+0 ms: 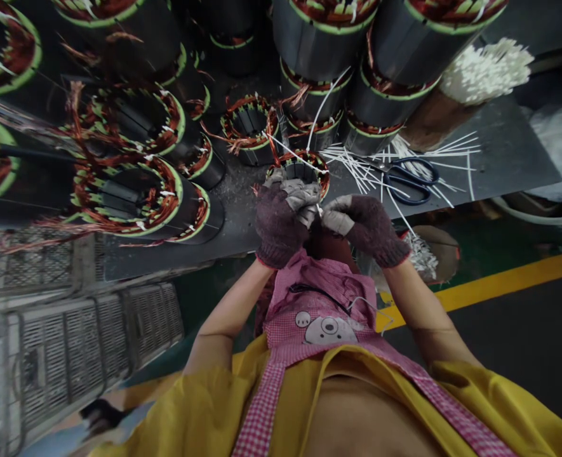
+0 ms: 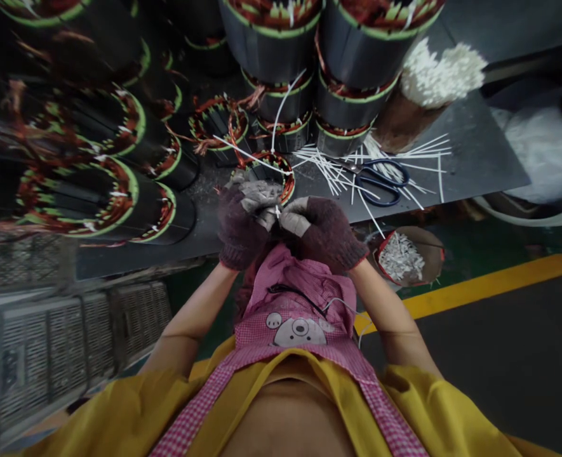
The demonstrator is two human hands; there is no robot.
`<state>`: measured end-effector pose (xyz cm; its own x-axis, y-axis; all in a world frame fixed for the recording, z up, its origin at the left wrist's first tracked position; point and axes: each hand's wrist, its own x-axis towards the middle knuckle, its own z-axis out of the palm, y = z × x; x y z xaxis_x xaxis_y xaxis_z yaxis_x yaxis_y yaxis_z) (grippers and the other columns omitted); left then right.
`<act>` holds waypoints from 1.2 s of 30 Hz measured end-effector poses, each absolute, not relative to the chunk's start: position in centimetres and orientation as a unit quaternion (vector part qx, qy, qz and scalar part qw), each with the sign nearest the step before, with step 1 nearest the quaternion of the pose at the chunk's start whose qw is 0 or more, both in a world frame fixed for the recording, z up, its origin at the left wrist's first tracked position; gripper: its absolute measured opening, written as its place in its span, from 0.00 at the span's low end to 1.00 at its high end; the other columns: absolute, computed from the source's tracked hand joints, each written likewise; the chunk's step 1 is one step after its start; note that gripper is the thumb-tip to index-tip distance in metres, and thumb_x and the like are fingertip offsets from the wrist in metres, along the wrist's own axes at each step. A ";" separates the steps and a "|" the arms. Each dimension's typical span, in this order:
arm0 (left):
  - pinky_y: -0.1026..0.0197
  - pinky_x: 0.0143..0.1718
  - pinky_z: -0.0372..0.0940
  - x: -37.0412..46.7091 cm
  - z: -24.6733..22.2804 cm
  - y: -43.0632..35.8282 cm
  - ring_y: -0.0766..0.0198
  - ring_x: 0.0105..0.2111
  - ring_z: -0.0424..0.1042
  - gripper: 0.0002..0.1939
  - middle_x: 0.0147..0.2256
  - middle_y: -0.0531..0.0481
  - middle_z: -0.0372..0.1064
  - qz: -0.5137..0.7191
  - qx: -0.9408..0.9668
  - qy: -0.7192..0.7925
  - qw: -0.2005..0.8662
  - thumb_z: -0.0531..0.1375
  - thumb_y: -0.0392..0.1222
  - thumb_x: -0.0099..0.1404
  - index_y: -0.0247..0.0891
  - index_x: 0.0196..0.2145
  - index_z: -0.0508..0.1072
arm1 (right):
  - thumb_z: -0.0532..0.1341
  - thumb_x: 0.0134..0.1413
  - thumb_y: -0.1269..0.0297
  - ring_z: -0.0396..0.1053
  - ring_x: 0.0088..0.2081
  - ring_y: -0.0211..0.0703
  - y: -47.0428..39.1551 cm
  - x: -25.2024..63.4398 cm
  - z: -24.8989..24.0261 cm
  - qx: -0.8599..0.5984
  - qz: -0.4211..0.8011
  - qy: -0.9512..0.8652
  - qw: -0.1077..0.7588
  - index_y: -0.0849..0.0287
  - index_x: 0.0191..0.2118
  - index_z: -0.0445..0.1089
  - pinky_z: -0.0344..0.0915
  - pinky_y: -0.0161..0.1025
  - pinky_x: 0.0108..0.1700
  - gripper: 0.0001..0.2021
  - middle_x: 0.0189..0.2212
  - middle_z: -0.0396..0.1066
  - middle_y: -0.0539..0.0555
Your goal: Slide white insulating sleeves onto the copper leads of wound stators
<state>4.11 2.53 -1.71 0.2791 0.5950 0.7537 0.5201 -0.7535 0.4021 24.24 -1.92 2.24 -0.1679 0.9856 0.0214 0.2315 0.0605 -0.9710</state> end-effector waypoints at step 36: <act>0.37 0.75 0.62 4.0 -1.5 2.4 0.51 0.54 0.82 0.04 0.46 0.49 0.84 0.422 0.812 0.398 0.063 0.64 0.44 0.76 0.47 0.44 0.80 | 0.69 0.64 0.47 0.77 0.36 0.46 -1.1 25.2 2.0 -0.456 0.413 -0.689 0.382 0.55 0.38 0.85 0.72 0.42 0.42 0.16 0.34 0.84 0.54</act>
<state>4.03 2.41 -1.50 0.3275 0.6992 0.6355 0.5935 -0.6756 0.4374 25.24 -1.09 2.03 -0.2914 0.9447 0.1502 0.3136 0.2427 -0.9180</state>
